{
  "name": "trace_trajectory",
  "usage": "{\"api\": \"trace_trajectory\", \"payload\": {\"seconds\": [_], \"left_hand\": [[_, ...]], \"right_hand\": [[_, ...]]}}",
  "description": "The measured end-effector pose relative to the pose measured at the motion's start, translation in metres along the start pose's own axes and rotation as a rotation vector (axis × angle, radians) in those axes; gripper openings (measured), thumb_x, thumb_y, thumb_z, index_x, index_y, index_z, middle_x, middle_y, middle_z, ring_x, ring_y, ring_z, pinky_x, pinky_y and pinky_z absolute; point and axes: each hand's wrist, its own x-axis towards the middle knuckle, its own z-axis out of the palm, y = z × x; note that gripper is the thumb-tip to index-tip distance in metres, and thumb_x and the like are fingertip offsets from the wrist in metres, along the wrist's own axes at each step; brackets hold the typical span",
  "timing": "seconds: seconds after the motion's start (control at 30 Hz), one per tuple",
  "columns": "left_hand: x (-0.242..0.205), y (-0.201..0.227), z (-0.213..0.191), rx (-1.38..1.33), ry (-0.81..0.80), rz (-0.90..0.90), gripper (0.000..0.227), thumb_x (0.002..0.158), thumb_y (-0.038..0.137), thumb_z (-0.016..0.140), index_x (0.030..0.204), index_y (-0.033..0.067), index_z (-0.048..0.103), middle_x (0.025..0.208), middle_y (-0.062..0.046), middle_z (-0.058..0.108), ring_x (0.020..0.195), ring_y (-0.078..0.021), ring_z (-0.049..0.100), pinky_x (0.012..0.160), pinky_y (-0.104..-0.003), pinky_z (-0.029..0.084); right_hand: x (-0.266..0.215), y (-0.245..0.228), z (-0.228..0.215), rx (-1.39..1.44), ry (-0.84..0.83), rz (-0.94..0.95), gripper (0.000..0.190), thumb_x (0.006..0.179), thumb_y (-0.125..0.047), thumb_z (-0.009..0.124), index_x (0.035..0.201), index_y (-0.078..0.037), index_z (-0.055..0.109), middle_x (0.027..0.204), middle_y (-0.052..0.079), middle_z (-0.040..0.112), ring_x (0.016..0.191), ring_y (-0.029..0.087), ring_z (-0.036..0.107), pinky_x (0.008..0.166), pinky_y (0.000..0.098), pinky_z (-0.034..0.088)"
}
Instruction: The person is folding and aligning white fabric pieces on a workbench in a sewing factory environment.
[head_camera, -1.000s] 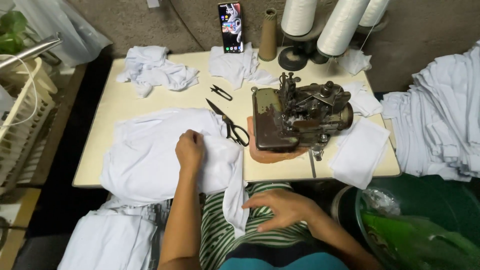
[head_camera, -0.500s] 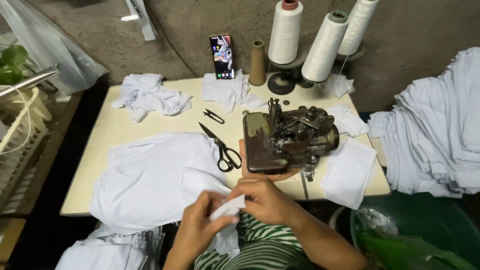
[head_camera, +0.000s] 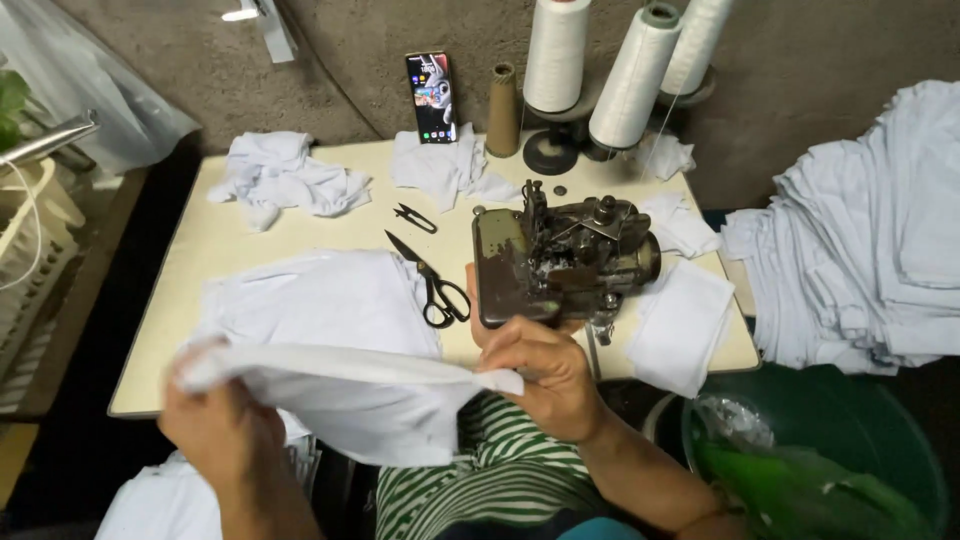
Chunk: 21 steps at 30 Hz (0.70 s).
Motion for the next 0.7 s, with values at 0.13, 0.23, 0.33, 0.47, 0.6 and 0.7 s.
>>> {"api": "trace_trajectory", "payload": {"seconds": [0.13, 0.23, 0.33, 0.47, 0.6, 0.7], "left_hand": [[0.04, -0.013, 0.057, -0.146, -0.244, 0.306, 0.015, 0.087, -0.007, 0.064, 0.1, 0.0019, 0.067, 0.1, -0.011, 0.066, 0.096, -0.0192, 0.065, 0.087, -0.027, 0.052], [0.025, -0.019, 0.124, -0.246, -0.955, 0.218, 0.015, 0.083, 0.013, 0.077, 0.088, 0.0019, 0.069, 0.087, -0.01, 0.068, 0.081, -0.0186, 0.058, 0.079, -0.035, 0.048], [-0.023, -0.013, 0.169, 0.302, -1.384, 0.269, 0.033, 0.089, 0.029, 0.074, 0.084, -0.0035, 0.074, 0.077, -0.023, 0.071, 0.07, -0.0382, 0.067, 0.068, -0.047, 0.05], [-0.054, -0.037, 0.175, 0.587, -1.342, 0.337, 0.029, 0.08, 0.034, 0.078, 0.082, 0.0077, 0.067, 0.072, -0.016, 0.068, 0.076, -0.0415, 0.068, 0.07, -0.049, 0.051], [-0.071, -0.048, 0.168, 0.53, -1.13, 0.612, 0.03, 0.076, 0.024, 0.083, 0.099, 0.0151, 0.066, 0.086, -0.009, 0.062, 0.088, -0.0332, 0.064, 0.079, -0.046, 0.051], [-0.101, -0.009, 0.149, 0.404, -1.089, 0.742, 0.015, 0.083, 0.001, 0.071, 0.097, -0.0018, 0.071, 0.094, -0.027, 0.061, 0.082, -0.0438, 0.065, 0.074, -0.049, 0.053]], "right_hand": [[-0.005, 0.003, -0.013, 0.103, -0.165, 0.002, 0.004, 0.088, -0.009, 0.07, 0.092, -0.008, 0.07, 0.102, 0.008, 0.069, 0.093, 0.021, 0.06, 0.083, 0.0364, 0.049], [-0.03, 0.043, -0.021, 0.579, -0.125, 0.153, 0.035, 0.085, -0.027, 0.078, 0.079, 0.005, 0.065, 0.078, 0.018, 0.059, 0.069, 0.023, 0.054, 0.058, 0.0334, 0.042], [-0.08, 0.103, -0.022, 0.908, 0.061, 0.529, 0.066, 0.08, -0.041, 0.076, 0.123, 0.004, 0.053, 0.106, 0.017, 0.07, 0.091, 0.024, 0.074, 0.071, 0.0379, 0.061], [-0.101, 0.106, -0.013, 0.429, 0.274, 0.761, 0.018, 0.091, -0.001, 0.063, 0.107, 0.006, 0.071, 0.099, 0.016, 0.077, 0.085, 0.021, 0.073, 0.077, 0.0379, 0.059], [-0.111, 0.101, -0.012, 0.41, 0.303, 0.823, 0.018, 0.094, -0.005, 0.062, 0.1, 0.007, 0.074, 0.092, 0.019, 0.077, 0.082, 0.022, 0.073, 0.077, 0.0387, 0.059], [-0.123, 0.11, -0.017, 0.418, 0.285, 0.832, 0.018, 0.095, -0.005, 0.062, 0.098, 0.008, 0.074, 0.089, 0.019, 0.077, 0.08, 0.022, 0.073, 0.076, 0.0385, 0.059]]}}
